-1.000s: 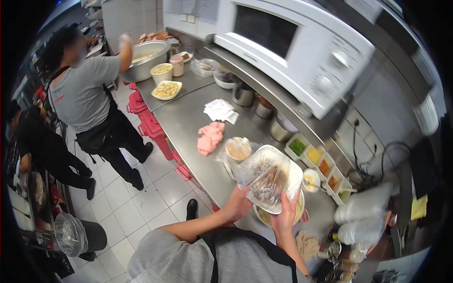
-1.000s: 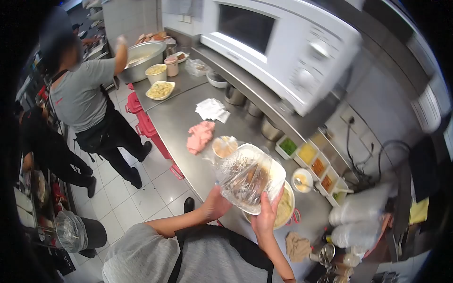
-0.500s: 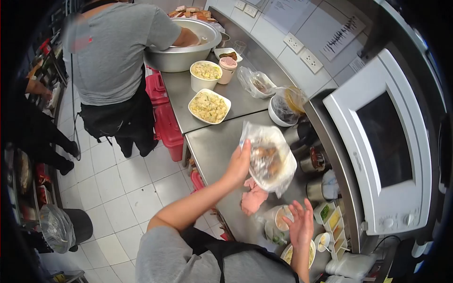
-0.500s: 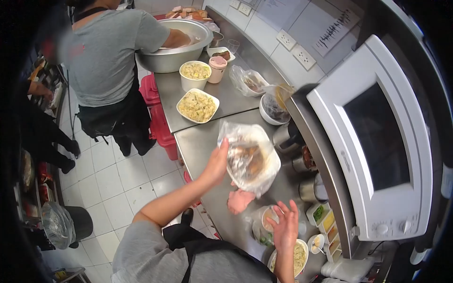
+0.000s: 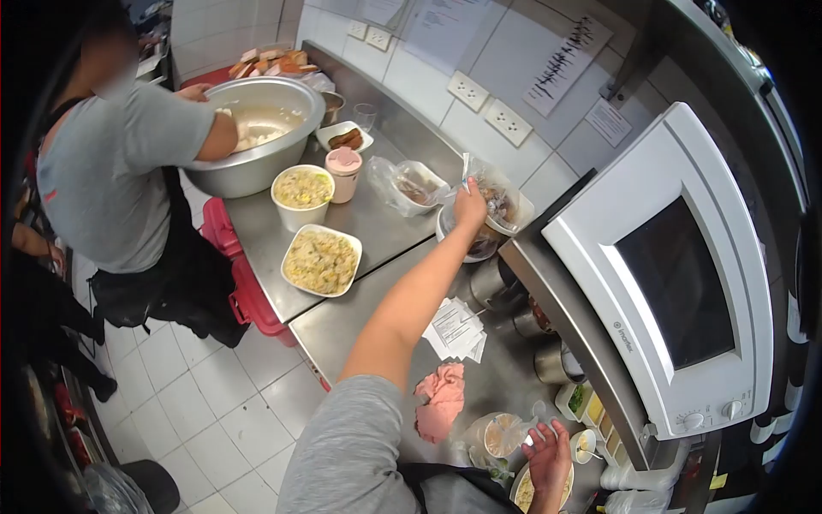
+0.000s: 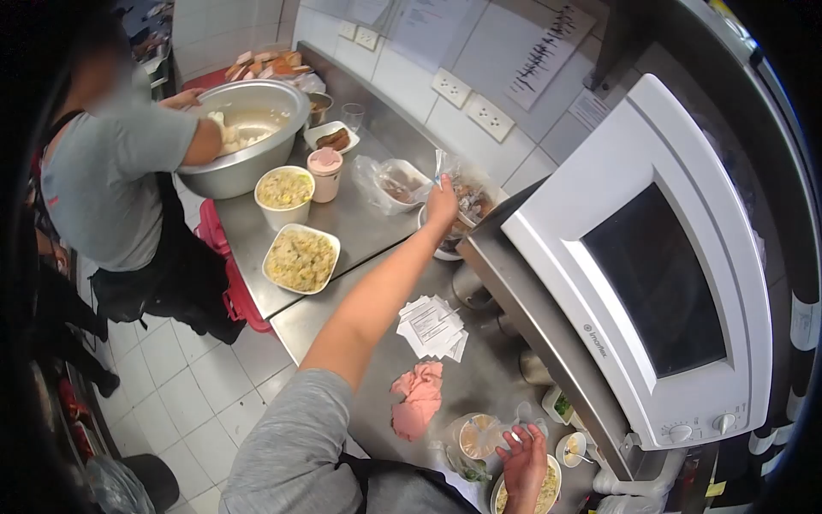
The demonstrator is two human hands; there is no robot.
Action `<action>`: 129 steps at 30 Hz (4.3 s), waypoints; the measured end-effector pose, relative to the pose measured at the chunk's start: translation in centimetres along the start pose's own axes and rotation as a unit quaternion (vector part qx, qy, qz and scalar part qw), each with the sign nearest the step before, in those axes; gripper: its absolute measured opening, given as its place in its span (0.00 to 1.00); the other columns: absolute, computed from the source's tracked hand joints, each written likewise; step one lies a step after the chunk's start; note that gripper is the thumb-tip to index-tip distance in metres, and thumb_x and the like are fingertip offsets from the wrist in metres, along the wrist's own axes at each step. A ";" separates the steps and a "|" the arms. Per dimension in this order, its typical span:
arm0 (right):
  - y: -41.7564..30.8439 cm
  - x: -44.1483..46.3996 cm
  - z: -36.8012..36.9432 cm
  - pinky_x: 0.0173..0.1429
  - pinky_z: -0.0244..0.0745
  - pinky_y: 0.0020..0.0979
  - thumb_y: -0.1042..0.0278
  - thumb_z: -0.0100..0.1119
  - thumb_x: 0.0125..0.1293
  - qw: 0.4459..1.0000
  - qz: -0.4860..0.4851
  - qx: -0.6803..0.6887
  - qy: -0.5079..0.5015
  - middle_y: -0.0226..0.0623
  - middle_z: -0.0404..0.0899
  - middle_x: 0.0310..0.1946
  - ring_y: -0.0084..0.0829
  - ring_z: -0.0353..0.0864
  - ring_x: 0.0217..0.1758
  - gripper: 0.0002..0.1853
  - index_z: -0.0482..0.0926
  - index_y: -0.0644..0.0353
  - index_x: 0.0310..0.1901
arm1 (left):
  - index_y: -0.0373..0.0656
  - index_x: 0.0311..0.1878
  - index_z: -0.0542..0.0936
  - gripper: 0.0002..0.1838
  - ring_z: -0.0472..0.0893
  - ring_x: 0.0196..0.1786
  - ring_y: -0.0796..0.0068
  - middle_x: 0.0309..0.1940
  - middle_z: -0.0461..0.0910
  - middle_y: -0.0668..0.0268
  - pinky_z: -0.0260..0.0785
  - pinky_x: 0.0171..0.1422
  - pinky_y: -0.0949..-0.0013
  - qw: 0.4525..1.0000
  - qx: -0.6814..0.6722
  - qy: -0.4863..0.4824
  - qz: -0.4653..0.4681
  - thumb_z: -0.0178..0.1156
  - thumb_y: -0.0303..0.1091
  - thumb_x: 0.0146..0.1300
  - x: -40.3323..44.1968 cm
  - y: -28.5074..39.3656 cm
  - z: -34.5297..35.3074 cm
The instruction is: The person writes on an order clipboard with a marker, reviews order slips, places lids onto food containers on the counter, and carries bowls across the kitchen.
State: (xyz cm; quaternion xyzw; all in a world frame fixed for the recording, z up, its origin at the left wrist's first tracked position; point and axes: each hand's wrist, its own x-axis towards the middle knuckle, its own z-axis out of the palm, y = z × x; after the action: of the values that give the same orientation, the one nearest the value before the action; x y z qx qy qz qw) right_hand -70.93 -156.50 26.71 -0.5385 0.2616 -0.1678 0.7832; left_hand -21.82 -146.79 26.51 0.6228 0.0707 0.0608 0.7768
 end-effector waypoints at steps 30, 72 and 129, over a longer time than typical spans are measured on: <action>2.8 1.6 -6.2 0.53 0.70 0.45 0.49 0.44 0.68 0.989 0.122 0.085 -0.021 0.36 0.72 0.52 0.40 0.71 0.53 0.22 0.67 0.54 0.56 | 0.64 0.70 0.54 0.39 0.40 0.71 0.36 0.71 0.44 0.49 0.23 0.65 0.28 0.707 0.662 -0.164 0.185 0.48 0.62 0.56 -0.5 4.6 3.6; 4.2 -4.5 -0.9 0.46 0.74 0.30 0.64 0.48 0.68 0.932 0.114 -0.219 -0.265 0.38 0.80 0.38 0.30 0.80 0.41 0.13 0.74 0.62 0.47 | 0.37 0.34 0.72 0.22 0.73 0.13 0.77 0.15 0.75 0.63 0.63 0.16 0.75 0.948 0.312 -0.040 0.038 0.34 0.44 0.71 -3.8 -9.5 -39.3; 14.5 22.9 25.7 0.57 0.65 0.47 0.70 0.58 0.52 0.787 -0.324 -0.464 -0.247 0.49 0.62 0.53 0.52 0.65 0.55 0.25 0.65 0.56 0.54 | 0.35 0.37 0.72 0.17 0.67 0.29 0.81 0.25 0.70 0.69 0.61 0.34 0.74 0.949 0.289 0.120 0.034 0.40 0.39 0.71 -31.6 -2.8 -44.3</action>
State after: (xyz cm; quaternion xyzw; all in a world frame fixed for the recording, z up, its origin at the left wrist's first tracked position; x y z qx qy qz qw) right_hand -37.56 -144.31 15.22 -0.9132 -0.0842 -0.1312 0.3765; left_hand -61.08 -110.67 15.35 0.8108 0.1570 0.1383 0.5466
